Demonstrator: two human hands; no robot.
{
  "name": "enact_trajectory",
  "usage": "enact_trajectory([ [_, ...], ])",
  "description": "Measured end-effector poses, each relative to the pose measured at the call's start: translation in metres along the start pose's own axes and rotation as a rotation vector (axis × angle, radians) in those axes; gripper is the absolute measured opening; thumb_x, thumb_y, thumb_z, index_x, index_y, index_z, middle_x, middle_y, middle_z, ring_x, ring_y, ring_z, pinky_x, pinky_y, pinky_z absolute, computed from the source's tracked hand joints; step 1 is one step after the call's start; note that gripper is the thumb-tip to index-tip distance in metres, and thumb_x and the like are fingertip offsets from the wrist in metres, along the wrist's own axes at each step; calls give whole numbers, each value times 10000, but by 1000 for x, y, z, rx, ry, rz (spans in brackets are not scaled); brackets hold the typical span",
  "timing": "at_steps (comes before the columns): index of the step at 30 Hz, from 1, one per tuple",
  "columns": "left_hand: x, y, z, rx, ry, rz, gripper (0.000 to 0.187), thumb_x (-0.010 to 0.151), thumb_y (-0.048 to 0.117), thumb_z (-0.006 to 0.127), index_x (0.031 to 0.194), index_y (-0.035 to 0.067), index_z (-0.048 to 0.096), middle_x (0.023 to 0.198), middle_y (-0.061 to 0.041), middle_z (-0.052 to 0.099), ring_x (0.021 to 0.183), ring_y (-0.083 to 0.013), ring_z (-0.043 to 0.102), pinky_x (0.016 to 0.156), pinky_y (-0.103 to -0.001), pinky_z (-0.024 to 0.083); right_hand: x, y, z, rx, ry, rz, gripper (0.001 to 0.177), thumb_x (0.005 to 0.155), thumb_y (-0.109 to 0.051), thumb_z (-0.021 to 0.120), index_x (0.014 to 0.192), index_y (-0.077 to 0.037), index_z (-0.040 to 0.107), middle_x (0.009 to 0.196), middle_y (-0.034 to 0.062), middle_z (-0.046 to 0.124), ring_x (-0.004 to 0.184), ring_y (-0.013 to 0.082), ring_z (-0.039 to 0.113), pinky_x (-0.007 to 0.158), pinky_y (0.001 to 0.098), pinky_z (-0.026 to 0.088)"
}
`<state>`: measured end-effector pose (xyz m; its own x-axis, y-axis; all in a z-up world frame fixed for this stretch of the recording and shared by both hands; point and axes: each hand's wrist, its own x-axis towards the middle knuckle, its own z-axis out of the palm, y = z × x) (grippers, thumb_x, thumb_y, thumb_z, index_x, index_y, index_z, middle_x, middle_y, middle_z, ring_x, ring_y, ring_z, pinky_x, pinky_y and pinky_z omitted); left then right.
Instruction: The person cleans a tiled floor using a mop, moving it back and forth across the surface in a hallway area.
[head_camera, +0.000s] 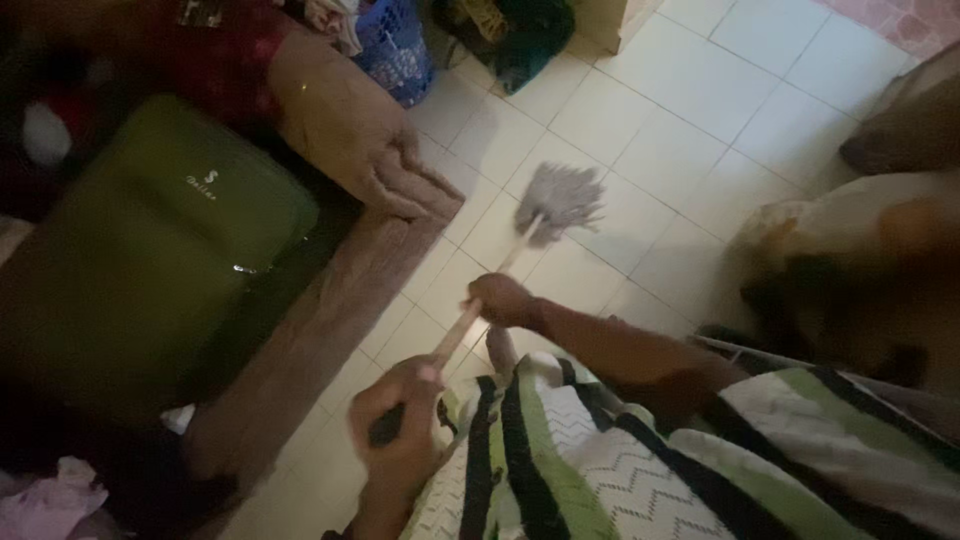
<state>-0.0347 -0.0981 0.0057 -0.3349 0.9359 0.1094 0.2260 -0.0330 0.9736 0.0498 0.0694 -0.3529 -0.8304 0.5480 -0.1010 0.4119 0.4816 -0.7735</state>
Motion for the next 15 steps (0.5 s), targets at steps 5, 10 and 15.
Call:
enact_trajectory([
  [5, 4, 44, -22, 181, 120, 20, 331, 985, 67, 649, 672, 24, 551, 589, 25, 431, 540, -41, 303, 498, -274, 223, 21, -50, 30, 99, -73, -297, 597, 1037, -592, 431, 842, -43, 564, 797, 134, 594, 718, 281, 561, 680, 459, 478],
  [10, 12, 66, -7, 161, 12, -6, 357, 990, 82, 634, 663, 47, 495, 602, 30, 483, 549, -40, 369, 482, -271, 292, -8, -82, 7, 346, -405, -5, 643, 1050, -630, 423, 796, -52, 540, 740, 99, 541, 662, 191, 499, 680, 394, 500],
  [15, 18, 58, 12, 129, -52, -82, 365, 928, 68, 674, 618, 50, 483, 559, 21, 477, 506, -55, 348, 461, -272, 291, -26, -59, -10, 116, -147, -244, 533, 1044, -551, 454, 835, -74, 573, 780, 107, 575, 736, 213, 556, 730, 418, 486],
])
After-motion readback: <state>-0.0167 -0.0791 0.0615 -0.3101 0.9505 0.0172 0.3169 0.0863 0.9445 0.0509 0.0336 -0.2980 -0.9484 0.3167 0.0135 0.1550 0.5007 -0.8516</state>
